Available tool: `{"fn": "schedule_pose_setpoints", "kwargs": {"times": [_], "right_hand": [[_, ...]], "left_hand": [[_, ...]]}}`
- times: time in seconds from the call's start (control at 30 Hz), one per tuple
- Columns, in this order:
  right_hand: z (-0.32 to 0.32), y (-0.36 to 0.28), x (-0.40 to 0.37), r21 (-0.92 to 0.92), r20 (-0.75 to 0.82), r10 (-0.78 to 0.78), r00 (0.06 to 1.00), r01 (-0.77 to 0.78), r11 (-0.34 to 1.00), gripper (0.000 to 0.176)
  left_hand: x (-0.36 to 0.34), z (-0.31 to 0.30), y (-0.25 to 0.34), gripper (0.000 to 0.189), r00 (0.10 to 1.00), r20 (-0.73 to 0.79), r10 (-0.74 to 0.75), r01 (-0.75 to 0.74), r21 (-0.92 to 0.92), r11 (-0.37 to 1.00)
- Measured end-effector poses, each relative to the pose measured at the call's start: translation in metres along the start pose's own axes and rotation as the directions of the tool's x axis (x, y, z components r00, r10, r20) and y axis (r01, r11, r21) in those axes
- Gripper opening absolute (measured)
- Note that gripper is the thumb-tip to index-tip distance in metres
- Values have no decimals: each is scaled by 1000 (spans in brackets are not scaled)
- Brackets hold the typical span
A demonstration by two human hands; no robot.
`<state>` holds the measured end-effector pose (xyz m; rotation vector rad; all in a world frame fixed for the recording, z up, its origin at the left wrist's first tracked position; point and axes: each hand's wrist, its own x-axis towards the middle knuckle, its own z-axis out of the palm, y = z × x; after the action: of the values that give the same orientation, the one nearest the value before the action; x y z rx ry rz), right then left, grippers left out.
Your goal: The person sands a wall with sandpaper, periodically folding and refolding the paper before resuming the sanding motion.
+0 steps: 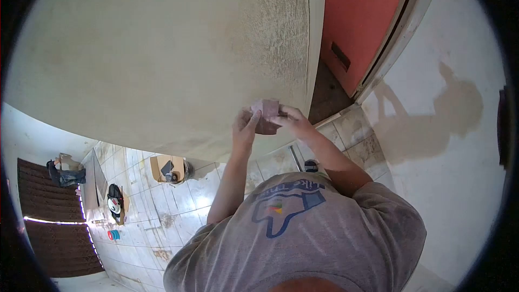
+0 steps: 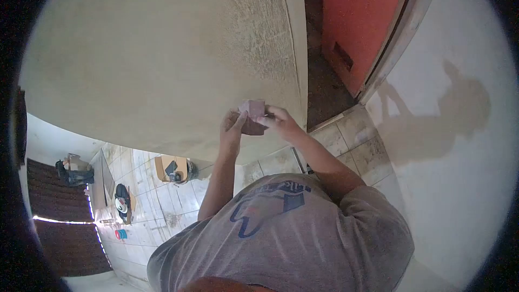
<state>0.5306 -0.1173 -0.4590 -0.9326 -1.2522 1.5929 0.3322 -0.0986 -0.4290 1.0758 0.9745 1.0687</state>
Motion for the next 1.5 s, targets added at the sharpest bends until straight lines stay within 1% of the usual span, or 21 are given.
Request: {"fn": "schedule_pose_setpoints", "kwargs": {"times": [0.03,0.07,0.13,0.23,0.27,0.37,0.47,0.5,0.57,0.67,0.77,0.87,0.9,0.97,1.07,1.13,1.17,1.27,1.37,1.4,1.5], "right_hand": [[0,-4,5,-208,21,-13,1000,17,978,37],[4,-7,7,-438,-12,-145,989,125,890,39],[22,-22,1,-812,16,-404,915,248,528,43],[39,-61,-11,-733,-19,-280,960,177,657,47],[41,-47,-10,-699,-35,-378,925,248,670,51],[47,-71,-18,-504,-5,-318,948,272,820,59],[48,-85,-25,-443,-93,-192,977,132,887,54],[46,-90,-30,-443,-113,-139,984,76,893,52],[36,-84,-33,-497,-72,-229,971,164,852,49],[20,-64,-35,-505,-82,-314,946,233,831,48],[4,-47,-34,-446,-217,-291,932,171,879,48],[-8,-48,-26,-335,-259,-262,930,168,927,47],[-12,-48,-26,-294,-248,-255,934,179,939,47],[-21,-34,-23,-358,-267,-247,932,142,923,43],[-27,-25,-21,-393,-255,-311,916,196,899,39],[-32,3,-14,-505,-103,-427,898,323,801,38],[-31,7,-14,-501,-46,-400,916,325,802,38],[-23,11,-17,-463,55,-296,953,287,838,38],[-15,13,-21,-427,43,-244,969,239,872,38],[-14,7,-22,-449,29,-256,966,241,861,37],[-14,-14,-24,-462,-56,-302,952,244,853,30]], "left_hand": [[2,-2,-8,34,999,-27,27,-24,118,993],[2,1,-18,36,996,-72,43,-38,70,997],[-3,16,-28,42,985,-159,66,-71,-28,997],[-6,26,-22,52,974,-219,65,-104,-172,980],[-4,30,-24,66,954,-259,151,-174,-69,982],[-13,54,7,73,952,-242,189,-234,-173,957],[-10,53,-7,81,923,-202,328,-346,-62,936],[-9,54,-14,82,935,-207,288,-312,-95,945],[-8,58,-27,83,956,-211,204,-240,-161,957],[-17,67,-16,73,985,-170,28,-48,-118,992],[0,70,-18,45,969,-105,-222,169,-371,913],[-6,91,1,37,968,-185,-172,97,-353,930],[-8,91,-6,34,977,-185,-105,59,-243,968],[-8,81,-18,29,986,-162,44,-45,-5,999],[-16,71,-23,28,962,-231,142,-48,370,928],[-24,59,-35,28,956,-223,192,-56,504,862],[-32,55,-32,28,958,-215,191,-39,560,828],[-57,62,-4,21,951,-224,211,-44,581,813],[-52,34,-35,21,930,-229,287,-70,657,750],[-44,24,-55,22,926,-271,262,-53,594,803],[-40,41,-21,26,948,-280,149,-22,411,911]]}}
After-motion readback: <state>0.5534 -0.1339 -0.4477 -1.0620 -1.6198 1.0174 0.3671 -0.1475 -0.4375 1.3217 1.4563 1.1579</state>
